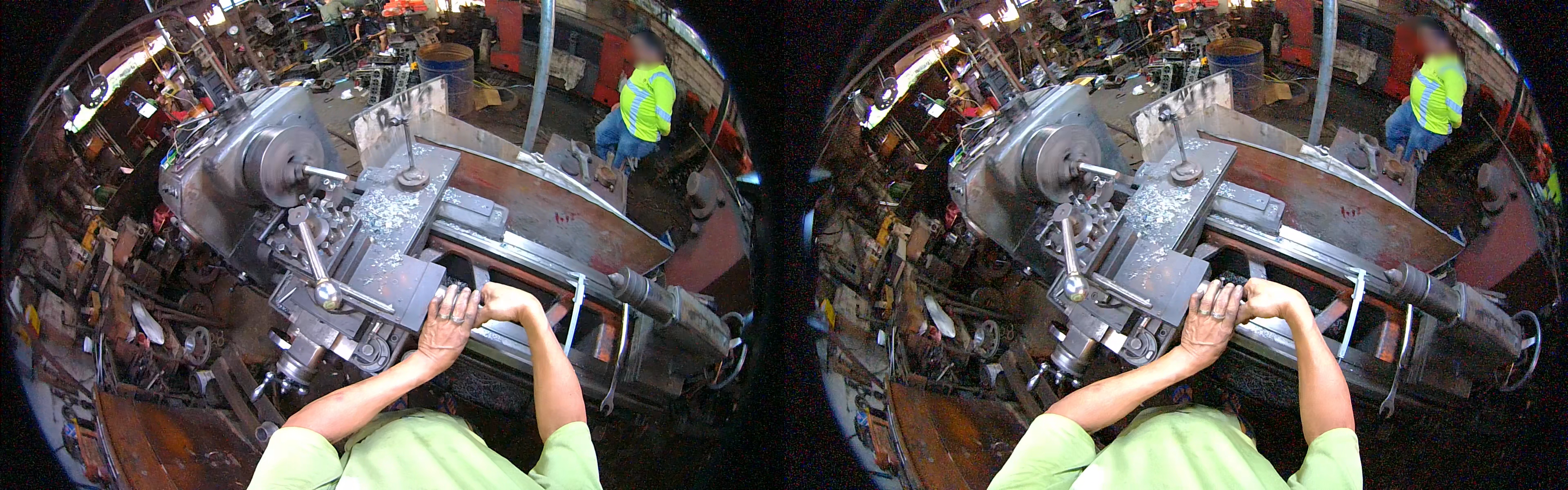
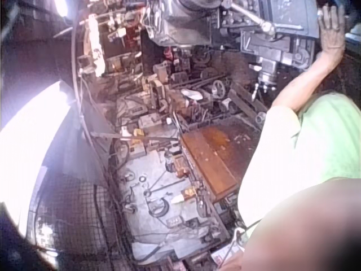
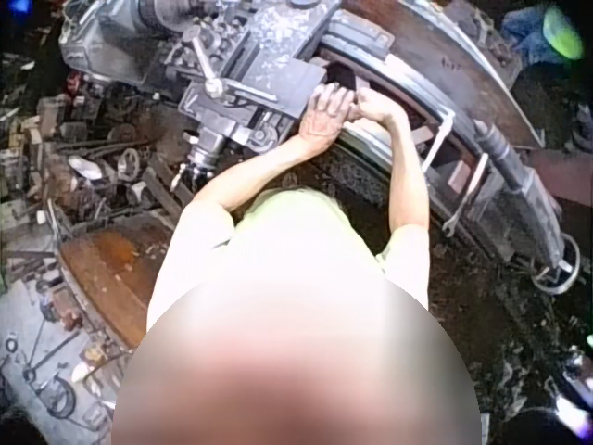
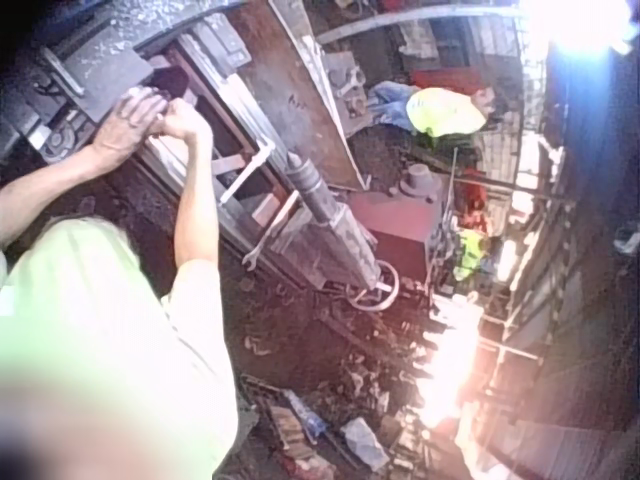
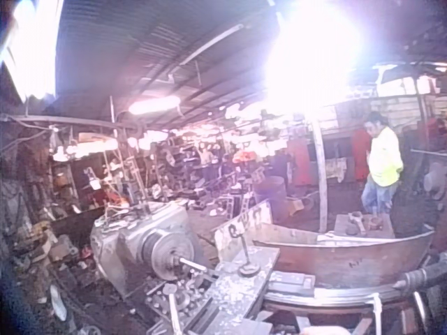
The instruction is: The person operates a metal lathe, adjusting the tool post and handwheels while the chuck rotates. They repeatedly engage the cutting tool with the workpiece, remove metal shavings, and reposition the tool. The person also uses a wrench to tighten components on the lathe.
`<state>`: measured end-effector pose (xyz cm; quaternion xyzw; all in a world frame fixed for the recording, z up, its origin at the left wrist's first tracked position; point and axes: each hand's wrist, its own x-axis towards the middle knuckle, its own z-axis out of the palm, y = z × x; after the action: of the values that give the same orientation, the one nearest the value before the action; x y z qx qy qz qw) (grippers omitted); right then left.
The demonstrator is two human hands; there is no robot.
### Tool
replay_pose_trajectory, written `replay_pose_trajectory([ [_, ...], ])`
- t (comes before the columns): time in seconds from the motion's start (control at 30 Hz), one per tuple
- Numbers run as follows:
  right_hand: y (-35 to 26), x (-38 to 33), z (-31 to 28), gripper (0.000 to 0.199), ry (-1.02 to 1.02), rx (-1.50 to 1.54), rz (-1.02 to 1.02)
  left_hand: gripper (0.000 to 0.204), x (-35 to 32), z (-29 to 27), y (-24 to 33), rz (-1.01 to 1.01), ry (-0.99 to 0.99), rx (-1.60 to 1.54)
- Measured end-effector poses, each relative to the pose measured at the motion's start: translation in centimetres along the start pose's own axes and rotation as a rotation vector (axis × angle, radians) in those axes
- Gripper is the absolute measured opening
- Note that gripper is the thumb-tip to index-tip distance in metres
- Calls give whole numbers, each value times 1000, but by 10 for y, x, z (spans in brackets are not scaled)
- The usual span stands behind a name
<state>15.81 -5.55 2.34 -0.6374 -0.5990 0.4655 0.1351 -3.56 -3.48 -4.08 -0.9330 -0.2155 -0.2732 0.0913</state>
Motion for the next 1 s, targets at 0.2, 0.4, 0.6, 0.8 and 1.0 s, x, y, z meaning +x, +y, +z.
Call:
replay_pose_trajectory([
  [0.2,10,7,-1,32,-59,93,-20,59,8,-5,-3,27,-9,-8],
  [0.4,32,22,3,29,-173,257,-53,55,19,-12,-8,79,-74,-5],
  [0.6,37,24,1,27,-151,323,-92,56,27,-19,-10,101,-143,8],
  [0.8,25,4,1,40,165,-2,-120,57,32,-22,-14,137,-237,30],
  [1.0,20,-29,52,47,839,-209,-338,67,39,-25,-17,177,-313,-8],
])
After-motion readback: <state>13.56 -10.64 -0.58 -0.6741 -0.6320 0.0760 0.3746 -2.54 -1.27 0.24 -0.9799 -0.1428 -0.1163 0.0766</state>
